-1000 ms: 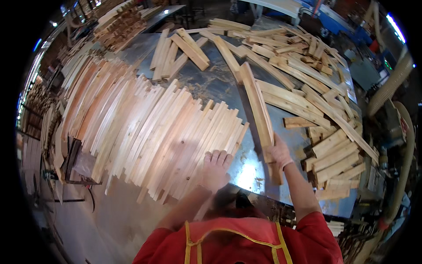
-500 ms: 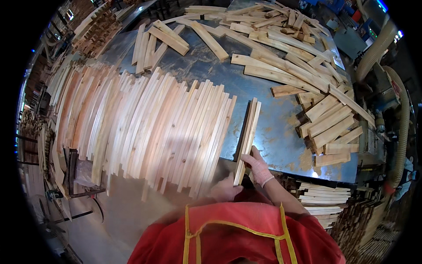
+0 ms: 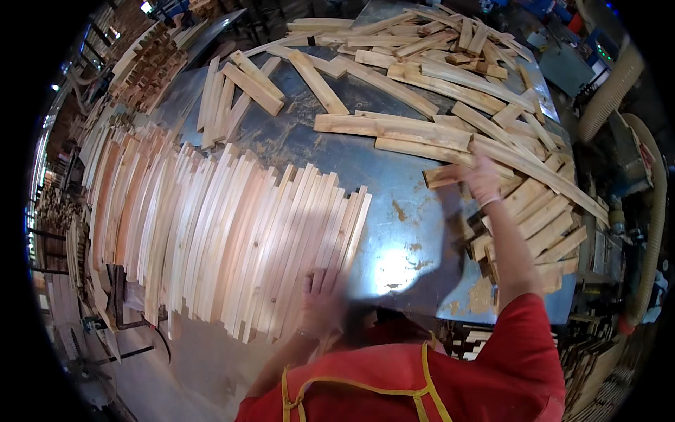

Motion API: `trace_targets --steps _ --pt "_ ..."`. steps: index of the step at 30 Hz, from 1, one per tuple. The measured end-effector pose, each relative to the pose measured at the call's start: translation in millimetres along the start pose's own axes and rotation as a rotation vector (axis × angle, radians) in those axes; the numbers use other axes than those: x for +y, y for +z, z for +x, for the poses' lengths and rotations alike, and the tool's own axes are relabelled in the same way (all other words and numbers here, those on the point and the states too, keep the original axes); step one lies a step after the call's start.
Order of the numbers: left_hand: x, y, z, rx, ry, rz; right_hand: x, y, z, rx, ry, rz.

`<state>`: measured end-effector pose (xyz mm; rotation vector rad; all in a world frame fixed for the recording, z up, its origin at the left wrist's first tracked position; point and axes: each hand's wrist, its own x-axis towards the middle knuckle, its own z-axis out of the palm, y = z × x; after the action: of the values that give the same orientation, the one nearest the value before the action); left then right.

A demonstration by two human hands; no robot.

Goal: The person repeatedly picks up wooden planks from a pile and stacks them neatly on a metal table. The hands move quickly to align and place the planks into a growing stack.

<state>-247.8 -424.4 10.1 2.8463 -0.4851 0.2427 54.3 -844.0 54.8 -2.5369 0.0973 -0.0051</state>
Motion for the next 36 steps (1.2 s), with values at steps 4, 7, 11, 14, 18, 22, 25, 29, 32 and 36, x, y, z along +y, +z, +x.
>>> trace_targets --steps 4,7,11,14,18,22,25,29,32,36 --pt "1.8 3.2 7.8 -0.016 -0.046 0.013 68.8 -49.2 88.4 -0.015 -0.009 -0.667" --pt "2.0 1.9 14.6 -0.01 -0.077 -0.044 80.4 -59.3 111.4 -0.319 0.134 -0.766" --pt "0.6 0.3 17.9 0.056 -0.075 -0.086 46.7 -54.7 96.3 -0.6 -0.015 -0.226" --pt "-0.1 1.3 11.0 0.01 -0.09 -0.041 20.0 -36.9 43.6 -0.666 0.196 0.594" --pt "-3.1 6.0 -6.3 -0.031 -0.114 -0.108 8.4 50.3 -58.9 -0.587 0.262 1.152" --pt "-13.2 21.9 -23.3 -0.113 -0.141 -0.155 -25.5 151.0 -150.0 -0.41 0.215 0.566" --pt "-27.7 32.7 -54.1 -0.113 -0.275 0.094 -82.4 192.6 -219.3 -0.478 0.106 0.24" --pt "-57.9 20.6 -142.5 0.041 -0.628 0.318 -132.4 182.3 -270.9 -0.658 0.337 0.927" --pt "-87.7 -9.0 -217.3 0.661 -1.258 -0.879 -135.4 178.2 -280.6 -0.442 0.308 0.853" --pt "-102.2 -13.6 -249.0 1.147 -1.64 -1.489 -116.2 201.6 -266.2 -0.329 0.311 0.763"
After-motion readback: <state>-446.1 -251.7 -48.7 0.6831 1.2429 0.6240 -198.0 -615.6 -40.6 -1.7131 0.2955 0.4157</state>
